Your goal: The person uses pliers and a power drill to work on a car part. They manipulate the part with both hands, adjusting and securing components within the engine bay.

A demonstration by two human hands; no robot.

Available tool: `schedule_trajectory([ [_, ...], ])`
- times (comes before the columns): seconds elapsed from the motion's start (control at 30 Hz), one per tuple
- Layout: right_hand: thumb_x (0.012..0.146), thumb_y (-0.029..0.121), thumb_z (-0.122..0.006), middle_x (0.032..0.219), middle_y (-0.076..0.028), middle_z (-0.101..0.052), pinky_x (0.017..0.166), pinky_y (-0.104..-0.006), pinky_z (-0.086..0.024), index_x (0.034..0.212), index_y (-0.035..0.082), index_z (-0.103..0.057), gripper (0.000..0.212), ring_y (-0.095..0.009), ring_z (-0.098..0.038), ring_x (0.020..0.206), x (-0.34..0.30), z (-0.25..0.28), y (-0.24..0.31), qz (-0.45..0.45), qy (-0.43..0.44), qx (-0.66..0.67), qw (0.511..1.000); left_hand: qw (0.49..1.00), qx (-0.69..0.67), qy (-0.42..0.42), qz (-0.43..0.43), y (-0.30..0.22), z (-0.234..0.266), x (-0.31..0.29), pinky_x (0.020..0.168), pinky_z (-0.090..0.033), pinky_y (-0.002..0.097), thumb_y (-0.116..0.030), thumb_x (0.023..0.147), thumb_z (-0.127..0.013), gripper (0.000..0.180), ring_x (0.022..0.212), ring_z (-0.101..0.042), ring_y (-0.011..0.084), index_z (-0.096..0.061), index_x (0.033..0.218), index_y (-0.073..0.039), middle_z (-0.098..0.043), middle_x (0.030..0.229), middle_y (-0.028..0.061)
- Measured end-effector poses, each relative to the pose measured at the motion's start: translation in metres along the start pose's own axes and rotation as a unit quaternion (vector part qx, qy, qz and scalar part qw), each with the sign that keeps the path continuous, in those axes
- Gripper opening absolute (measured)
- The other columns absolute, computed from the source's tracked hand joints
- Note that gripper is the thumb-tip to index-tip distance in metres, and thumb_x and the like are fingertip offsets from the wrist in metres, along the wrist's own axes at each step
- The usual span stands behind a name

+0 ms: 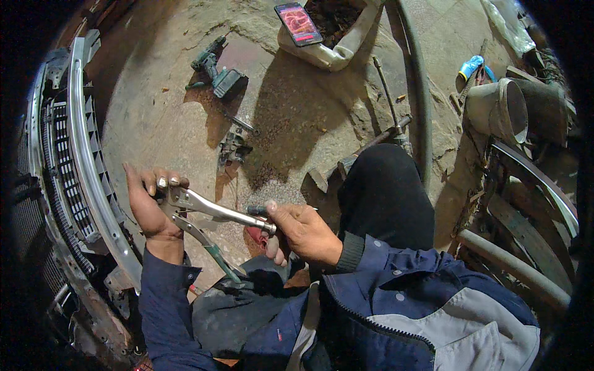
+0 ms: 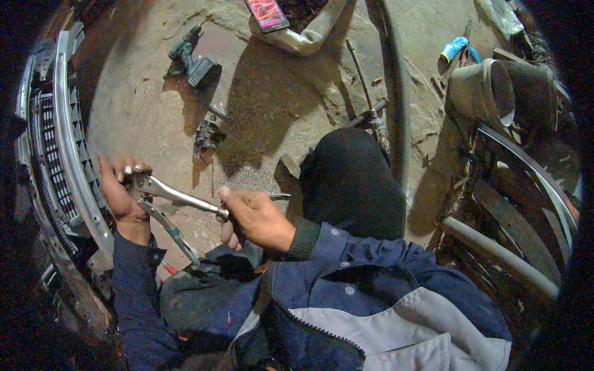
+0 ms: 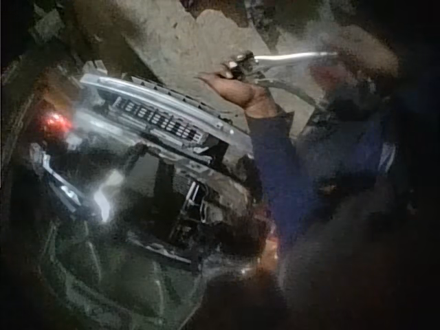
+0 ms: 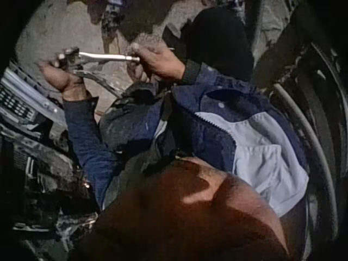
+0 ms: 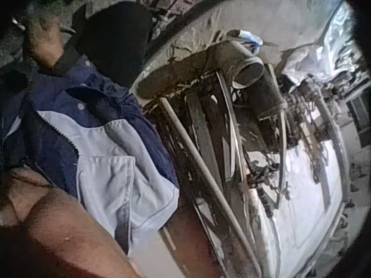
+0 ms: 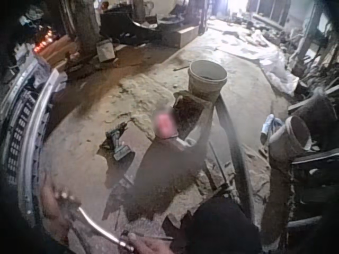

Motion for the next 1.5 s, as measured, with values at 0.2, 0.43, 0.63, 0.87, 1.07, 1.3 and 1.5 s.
schedule_trajectory([
  [0.2,0.119,0.041,-0.05,0.097,-0.012,-0.077,0.063,-0.0281,-0.06,0.138,-0.001,-0.06,0.047,-0.017,-0.073,0.07,-0.002,-0.009,0.007,0.084,-0.057,-0.015,0.995,1.0,-0.009,0.002,0.01,0.004,-0.005,-0.003,0.074,-0.053,0.0436,-0.062,0.114,-0.049,0.065,0.068,-0.06,0.0243,-0.04,0.067,-0.018,-0.048,0.065,0.003],
  [0.43,0.121,0.04,-0.043,0.104,-0.013,-0.078,0.075,-0.0318,-0.063,0.147,0.0,-0.062,0.052,-0.017,-0.075,0.084,0.0,-0.007,0.008,0.058,0.012,-0.065,0.996,0.998,-0.008,-0.039,0.054,0.017,-0.008,-0.011,0.07,-0.054,0.0424,-0.06,0.114,-0.05,0.061,0.068,-0.059,0.0261,-0.043,0.07,-0.018,-0.053,0.068,0.0052],
  [0.63,0.11,0.026,-0.069,0.136,-0.013,-0.071,0.096,-0.0332,-0.058,0.159,0.001,-0.053,0.057,-0.018,-0.07,0.117,-0.004,-0.031,-0.003,-0.002,0.139,-0.008,0.99,0.977,-0.054,0.16,0.131,0.049,-0.049,-0.03,0.078,-0.065,0.0563,-0.07,0.112,-0.042,0.07,0.075,-0.07,0.0341,-0.05,0.072,-0.013,-0.064,0.077,0.0148],
  [0.87,0.108,0.017,-0.072,0.123,-0.007,-0.077,0.078,-0.0295,-0.061,0.152,0.002,-0.057,0.049,-0.013,-0.073,0.087,-0.007,-0.025,-0.006,-0.06,0.095,0.002,0.994,0.935,-0.036,0.296,0.193,0.072,-0.046,-0.027,0.107,-0.058,0.0568,-0.078,0.109,-0.035,0.082,0.108,-0.075,0.0393,-0.066,0.12,-0.003,-0.076,0.112,0.0241],
  [1.07,0.096,-0.003,-0.064,0.116,-0.012,-0.075,0.08,-0.0332,-0.06,0.135,-0.004,-0.064,0.04,-0.018,-0.072,0.092,-0.014,-0.007,0.008,0.02,0.003,0.027,0.999,0.839,0.522,0.102,0.114,0.132,0.083,0.106,0.094,-0.058,0.0382,-0.039,0.109,-0.067,0.042,0.103,-0.076,0.0228,-0.07,0.122,0.001,-0.08,0.115,0.0163],
  [1.3,0.089,-0.006,-0.067,0.126,-0.01,-0.074,0.091,-0.0348,-0.062,0.149,-0.001,-0.064,0.06,-0.02,-0.074,0.108,-0.024,0.011,-0.002,0.018,-0.023,-0.004,1.0,0.735,0.669,0.101,0.033,0.226,0.117,0.181,0.1,-0.056,0.0489,-0.049,0.093,-0.085,0.075,0.119,-0.072,0.0436,-0.06,0.135,0.008,-0.075,0.124,0.0285],
  [1.5,0.09,-0.013,-0.062,0.13,-0.013,-0.075,0.093,-0.0304,-0.061,0.152,0.0,-0.064,0.063,-0.019,-0.072,0.116,-0.016,0.012,-0.013,0.057,-0.022,0.036,0.997,0.776,0.617,0.12,-0.049,0.242,0.07,0.164,0.091,-0.058,0.0474,-0.034,0.082,-0.095,0.058,0.101,-0.078,0.0392,-0.072,0.119,0.003,-0.081,0.109,0.0238],
])
Point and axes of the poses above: each hand's wrist, its own x-axis towards the middle knuckle, its own z-axis out of the back of the hand, y = z × x, the point moved 6 cm from there along x, towards the middle knuckle
